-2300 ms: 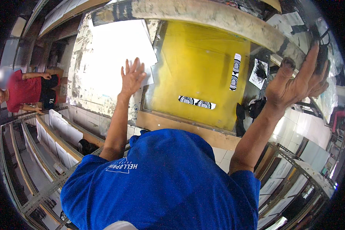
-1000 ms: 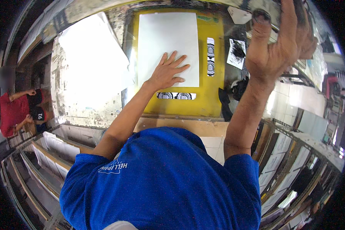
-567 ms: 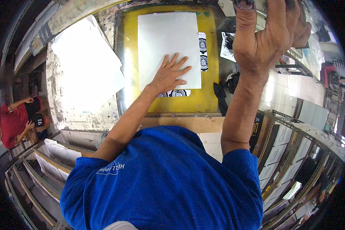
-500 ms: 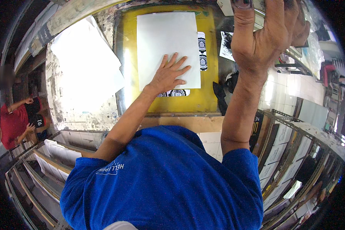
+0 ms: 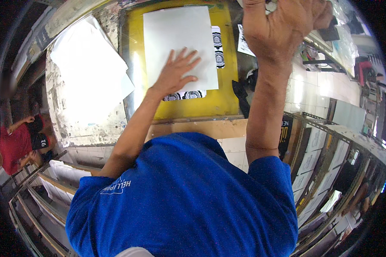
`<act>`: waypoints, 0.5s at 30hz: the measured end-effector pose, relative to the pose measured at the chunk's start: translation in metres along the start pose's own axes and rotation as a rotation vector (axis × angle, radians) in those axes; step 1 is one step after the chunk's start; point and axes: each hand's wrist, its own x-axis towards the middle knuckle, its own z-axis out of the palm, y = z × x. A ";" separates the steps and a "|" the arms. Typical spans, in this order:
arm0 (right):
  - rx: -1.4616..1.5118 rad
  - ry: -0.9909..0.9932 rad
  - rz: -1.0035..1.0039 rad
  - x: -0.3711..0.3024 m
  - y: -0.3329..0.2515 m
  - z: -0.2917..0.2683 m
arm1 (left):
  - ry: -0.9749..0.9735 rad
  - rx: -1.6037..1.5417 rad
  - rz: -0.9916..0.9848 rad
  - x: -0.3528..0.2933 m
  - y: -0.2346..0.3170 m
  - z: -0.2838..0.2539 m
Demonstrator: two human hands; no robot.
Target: The person performs screen printing by placing sheets of paper on a printing board, lowering a screen, and using a squeegee to apply ink. The person repeats this process for several sheets, while another person assists by moving the printed papers to a drying rack.
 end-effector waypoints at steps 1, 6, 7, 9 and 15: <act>0.012 -0.013 -0.024 -0.002 0.004 -0.002 | 0.130 -0.084 -0.056 -0.001 0.002 -0.015; 0.110 -0.014 -0.048 -0.011 0.003 -0.016 | 1.201 -0.927 -0.231 -0.007 0.032 -0.142; 0.156 0.022 -0.036 -0.014 -0.006 -0.013 | 1.264 -1.073 -0.067 -0.021 0.022 -0.165; 0.535 -0.098 -0.047 -0.040 0.024 -0.047 | 1.147 -1.288 0.218 -0.029 0.012 -0.208; 0.143 -0.183 0.430 -0.219 0.006 -0.092 | 1.247 -0.997 -0.331 -0.047 0.035 -0.213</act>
